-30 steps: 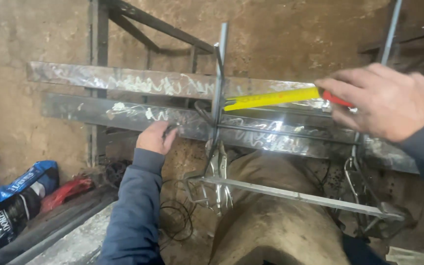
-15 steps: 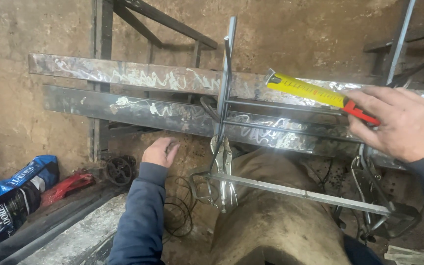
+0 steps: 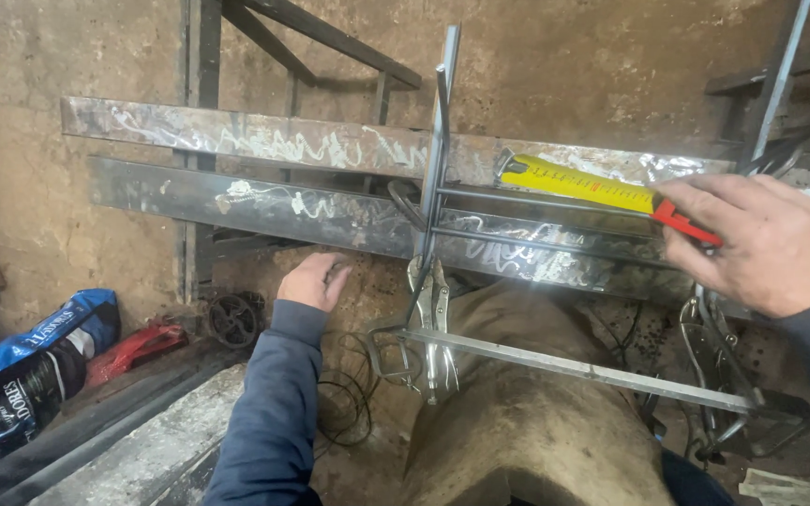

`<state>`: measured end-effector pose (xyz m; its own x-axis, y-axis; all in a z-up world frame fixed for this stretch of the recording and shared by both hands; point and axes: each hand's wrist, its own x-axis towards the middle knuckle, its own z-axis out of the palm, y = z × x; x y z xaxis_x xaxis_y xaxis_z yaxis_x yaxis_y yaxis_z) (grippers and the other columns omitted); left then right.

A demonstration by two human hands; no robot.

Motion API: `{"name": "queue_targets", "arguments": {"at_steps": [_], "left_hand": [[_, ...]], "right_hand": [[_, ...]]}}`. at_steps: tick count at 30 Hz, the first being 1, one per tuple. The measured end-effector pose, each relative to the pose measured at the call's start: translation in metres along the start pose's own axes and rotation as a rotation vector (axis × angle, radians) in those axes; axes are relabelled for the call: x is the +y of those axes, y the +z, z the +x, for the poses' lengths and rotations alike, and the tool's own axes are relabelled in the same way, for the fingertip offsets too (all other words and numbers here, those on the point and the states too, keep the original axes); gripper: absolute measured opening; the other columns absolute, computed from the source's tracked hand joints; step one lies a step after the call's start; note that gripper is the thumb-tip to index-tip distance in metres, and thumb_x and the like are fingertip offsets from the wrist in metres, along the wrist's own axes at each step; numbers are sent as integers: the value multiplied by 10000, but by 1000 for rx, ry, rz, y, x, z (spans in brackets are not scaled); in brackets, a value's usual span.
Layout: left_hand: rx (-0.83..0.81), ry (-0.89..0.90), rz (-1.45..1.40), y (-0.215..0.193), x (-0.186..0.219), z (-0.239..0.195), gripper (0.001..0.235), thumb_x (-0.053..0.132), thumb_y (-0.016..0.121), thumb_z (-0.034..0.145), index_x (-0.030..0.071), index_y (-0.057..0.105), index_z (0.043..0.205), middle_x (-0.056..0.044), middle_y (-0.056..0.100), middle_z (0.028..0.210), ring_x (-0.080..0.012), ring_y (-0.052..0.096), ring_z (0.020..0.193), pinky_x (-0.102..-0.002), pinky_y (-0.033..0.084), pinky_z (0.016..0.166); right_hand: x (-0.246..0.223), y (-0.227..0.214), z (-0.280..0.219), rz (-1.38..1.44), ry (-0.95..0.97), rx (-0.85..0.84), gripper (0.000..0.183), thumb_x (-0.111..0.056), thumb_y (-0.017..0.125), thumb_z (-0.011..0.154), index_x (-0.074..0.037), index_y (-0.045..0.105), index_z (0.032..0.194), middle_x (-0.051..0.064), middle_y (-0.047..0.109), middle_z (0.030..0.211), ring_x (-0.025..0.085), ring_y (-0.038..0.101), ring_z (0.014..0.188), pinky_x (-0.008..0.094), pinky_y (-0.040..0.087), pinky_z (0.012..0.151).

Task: The person positions a metal frame assembly on a fabrication bench, adjusts its bars and clamps by hand, then uses a tape measure to measure the spacing of the frame bars, repositioning the frame between measurements.

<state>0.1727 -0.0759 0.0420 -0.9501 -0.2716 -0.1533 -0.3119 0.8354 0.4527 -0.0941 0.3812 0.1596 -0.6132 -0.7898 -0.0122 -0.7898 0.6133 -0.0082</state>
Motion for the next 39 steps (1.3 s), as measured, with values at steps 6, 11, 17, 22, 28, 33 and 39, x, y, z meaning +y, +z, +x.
{"name": "queue_targets", "arguments": {"at_steps": [6, 11, 17, 22, 28, 33, 39], "left_hand": [[-52, -88, 11, -1, 3, 0, 235, 259, 723, 918, 86, 725, 1077, -138, 726, 1003, -338, 704, 812, -418, 573, 734], [-3, -38, 38, 5, -5, -3, 244, 267, 739, 916, 78, 720, 1070, -148, 727, 1020, -356, 703, 856, -423, 574, 749], [-24, -26, 13, -1, 3, -1, 248, 263, 715, 921, 90, 726, 1099, -147, 735, 1060, -355, 713, 898, -422, 579, 774], [-19, -16, 55, 2, 0, 0, 239, 261, 724, 921, 80, 727, 1077, -155, 734, 1048, -368, 707, 910, -428, 576, 784], [-2, -23, -38, -2, 9, -1, 237, 252, 715, 929, 77, 721, 1088, -141, 737, 1035, -347, 718, 901, -414, 580, 780], [-7, -1, 20, 2, 4, -1, 221, 261, 732, 918, 81, 728, 1046, -146, 735, 1017, -357, 710, 894, -424, 571, 773], [19, 16, -16, -6, 14, 0, 218, 263, 722, 925, 83, 721, 1048, -142, 734, 1011, -356, 708, 890, -423, 571, 769]], "right_hand": [[0, 4, 3, 29, -55, 68, 541, -419, 777, 804, -156, 732, 1274, 33, 765, 1070, 155, 736, 818, 293, 607, 725], [-6, -5, 7, 37, -41, 69, 512, -382, 780, 806, -179, 735, 1274, 19, 768, 1094, 162, 738, 847, 286, 609, 724], [-7, -2, 8, 12, -38, -4, 547, -434, 780, 791, -205, 738, 1287, 16, 775, 1101, 144, 740, 830, 274, 602, 664], [-9, -5, 7, 8, -20, 77, 509, -410, 762, 812, -214, 730, 1280, 4, 772, 1113, 140, 736, 861, 268, 607, 700], [-11, -10, 8, 14, -52, 87, 520, -402, 769, 785, -196, 743, 1261, 14, 774, 1064, 143, 731, 818, 269, 601, 665], [-11, -11, 6, 46, -29, 42, 484, -375, 773, 814, -187, 753, 1260, 23, 781, 1059, 141, 726, 795, 270, 599, 644], [-9, -9, 6, 42, -49, 89, 467, -382, 766, 826, -160, 749, 1236, 42, 779, 1054, 150, 728, 784, 278, 599, 655]]}}
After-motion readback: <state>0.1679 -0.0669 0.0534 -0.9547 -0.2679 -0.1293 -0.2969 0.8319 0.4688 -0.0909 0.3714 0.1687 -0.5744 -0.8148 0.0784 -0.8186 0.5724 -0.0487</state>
